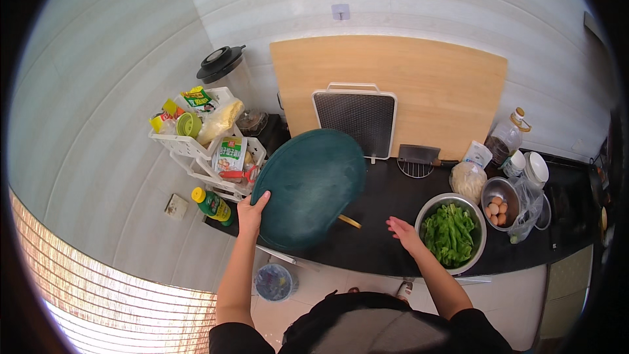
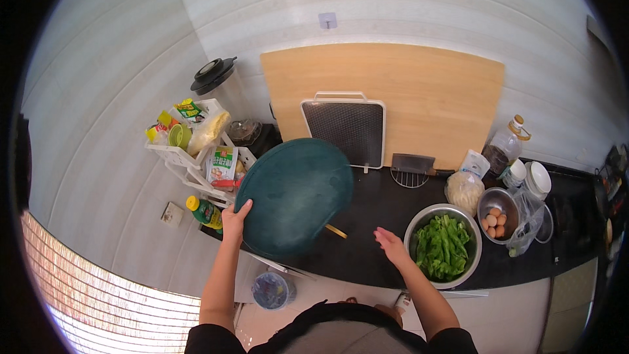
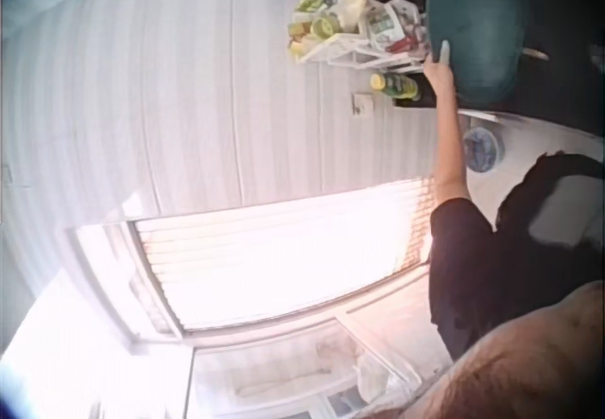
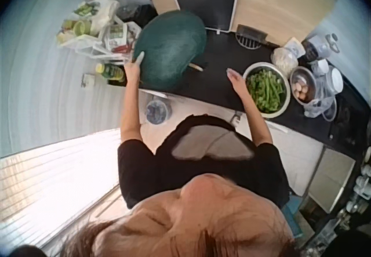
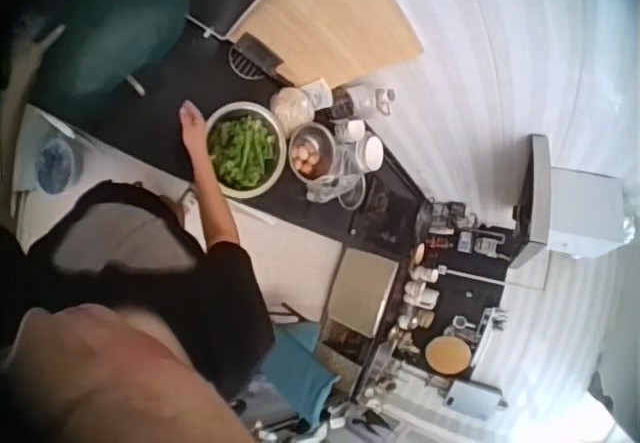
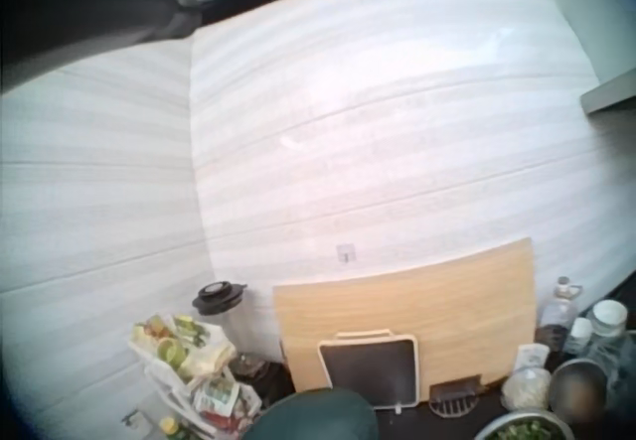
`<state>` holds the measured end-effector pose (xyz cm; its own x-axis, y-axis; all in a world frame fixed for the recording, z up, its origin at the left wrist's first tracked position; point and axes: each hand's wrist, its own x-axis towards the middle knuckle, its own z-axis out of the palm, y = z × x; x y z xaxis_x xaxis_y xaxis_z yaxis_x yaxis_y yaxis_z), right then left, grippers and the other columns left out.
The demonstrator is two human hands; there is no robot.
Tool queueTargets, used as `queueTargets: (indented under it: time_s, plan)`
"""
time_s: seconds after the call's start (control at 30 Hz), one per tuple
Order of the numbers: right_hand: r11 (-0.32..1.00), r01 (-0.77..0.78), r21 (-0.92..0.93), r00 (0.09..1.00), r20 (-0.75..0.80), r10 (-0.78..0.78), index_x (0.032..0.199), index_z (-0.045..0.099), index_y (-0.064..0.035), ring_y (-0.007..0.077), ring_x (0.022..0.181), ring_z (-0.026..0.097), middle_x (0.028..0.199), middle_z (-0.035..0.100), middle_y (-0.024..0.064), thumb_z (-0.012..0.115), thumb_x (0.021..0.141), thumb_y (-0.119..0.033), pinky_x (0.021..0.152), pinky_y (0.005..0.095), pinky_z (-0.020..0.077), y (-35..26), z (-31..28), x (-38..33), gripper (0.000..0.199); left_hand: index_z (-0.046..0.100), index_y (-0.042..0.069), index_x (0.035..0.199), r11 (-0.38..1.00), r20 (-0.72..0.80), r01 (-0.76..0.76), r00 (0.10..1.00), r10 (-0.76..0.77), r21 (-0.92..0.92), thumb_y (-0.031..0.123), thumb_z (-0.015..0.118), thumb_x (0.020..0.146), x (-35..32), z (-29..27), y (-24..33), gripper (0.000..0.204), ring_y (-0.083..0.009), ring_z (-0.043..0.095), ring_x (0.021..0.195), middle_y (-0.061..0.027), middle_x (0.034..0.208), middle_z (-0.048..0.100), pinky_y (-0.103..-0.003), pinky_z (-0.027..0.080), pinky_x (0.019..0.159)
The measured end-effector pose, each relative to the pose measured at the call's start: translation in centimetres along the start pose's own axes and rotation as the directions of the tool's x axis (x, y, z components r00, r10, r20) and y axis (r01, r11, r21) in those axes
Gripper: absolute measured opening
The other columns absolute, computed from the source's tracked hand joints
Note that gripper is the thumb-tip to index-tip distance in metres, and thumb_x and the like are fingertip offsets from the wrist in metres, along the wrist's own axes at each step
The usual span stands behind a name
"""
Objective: The person stands at a kitchen counter and chops green vegetables, likely bitter melon, into small pieces using a knife on a blue cutting board. The chopped pieces are periodically transferred into a metal bowl. The person handles the vegetables one at a time, slicing them methodically.
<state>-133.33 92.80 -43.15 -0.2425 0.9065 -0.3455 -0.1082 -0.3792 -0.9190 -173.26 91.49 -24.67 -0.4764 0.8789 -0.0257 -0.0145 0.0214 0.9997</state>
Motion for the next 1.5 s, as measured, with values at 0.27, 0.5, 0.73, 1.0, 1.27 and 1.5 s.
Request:
queueTargets:
  time_s: [0.27, 0.5, 0.73, 1.0, 1.27, 1.5]
  plan:
    - [0.898, -0.204, 0.389, 0.929, 0.365, 0.053, 0.122, 0.046, -0.0056, 0.0143, 0.101, 0.055, 0.114, 0.056, 0.0035, 0.059, 0.086, -0.014, 0.086, 0.0285, 0.0445, -2.0, 6.5, -1.6, 0.039, 0.063, -0.005, 0.097, 0.964, 0.103, 0.153, 0.986, -0.133, -0.215, 0.016, 0.069, 0.079, -1.5, 1.7, -0.2, 0.028, -0.0160, 0.062, 0.077, -0.0105, 0.090, 0.065, -0.029, 0.050, 0.072]
    - [0.992, 0.070, 0.109, 0.997, 0.025, -0.073, 0.097, 0.054, -0.0037, 0.0103, 0.079, 0.057, 0.088, 0.059, 0.0022, 0.069, 0.078, -0.010, 0.073, 0.0240, 0.0461, 0.5, 7.2, -2.6, 0.025, 0.060, -0.006, 0.102, 0.919, 0.163, 0.347, 0.933, -0.320, -0.187, 0.020, 0.070, 0.079, 0.2, 2.4, -4.4, 0.037, -0.0210, 0.063, 0.082, -0.0138, 0.095, 0.064, -0.032, 0.050, 0.075]
    - [0.896, -0.196, -0.400, 0.981, -0.095, 0.172, 0.093, 0.052, 0.0000, 0.0118, 0.066, 0.057, 0.078, 0.059, 0.0055, 0.067, 0.081, -0.030, 0.055, 0.0244, 0.0464, 6.3, 7.9, -4.7, 0.035, 0.059, -0.008, 0.102, 0.873, 0.253, 0.488, 0.845, -0.471, -0.003, 0.023, 0.073, 0.076, 2.9, 3.2, -9.8, 0.043, -0.0233, 0.063, 0.081, -0.0155, 0.096, 0.064, -0.034, 0.051, 0.075]
    - [0.738, -0.162, -0.655, 0.986, -0.131, 0.101, 0.106, 0.058, -0.0023, 0.0257, 0.079, 0.062, 0.092, 0.063, 0.0136, 0.058, 0.083, -0.038, 0.073, 0.0339, 0.0487, 6.3, 4.1, -7.7, 0.042, 0.059, -0.010, 0.102, 0.801, 0.312, 0.570, 0.739, -0.597, 0.184, 0.024, 0.075, 0.073, 4.6, 4.4, -17.9, 0.047, -0.0246, 0.063, 0.083, -0.0164, 0.096, 0.064, -0.035, 0.050, 0.076]
    - [0.167, 0.099, -0.981, 0.992, 0.084, -0.093, 0.132, 0.038, -0.0057, 0.0322, 0.129, 0.031, 0.139, 0.034, 0.0152, 0.063, 0.077, -0.026, 0.104, 0.0407, 0.0287, 7.8, 1.4, -7.7, 0.064, 0.056, -0.008, 0.110, 0.677, 0.292, 0.106, 0.846, -0.447, 0.728, 0.028, 0.074, 0.071, 7.6, 6.4, -26.6, 0.056, -0.0300, 0.061, 0.094, -0.0210, 0.107, 0.060, -0.035, 0.048, 0.083]
    - [0.060, 0.095, -0.994, 0.993, 0.099, 0.065, 0.134, 0.036, -0.0063, 0.0287, 0.133, 0.024, 0.143, 0.029, 0.0136, 0.061, 0.080, -0.027, 0.108, 0.0417, 0.0203, 9.4, 1.1, -6.7, 0.063, 0.058, 0.007, 0.115, 0.589, 0.420, -0.279, 0.901, -0.114, 0.758, 0.025, 0.073, 0.068, 8.3, 9.5, -28.2, 0.052, -0.0307, 0.051, 0.107, -0.0193, 0.114, 0.056, -0.039, 0.037, 0.094]
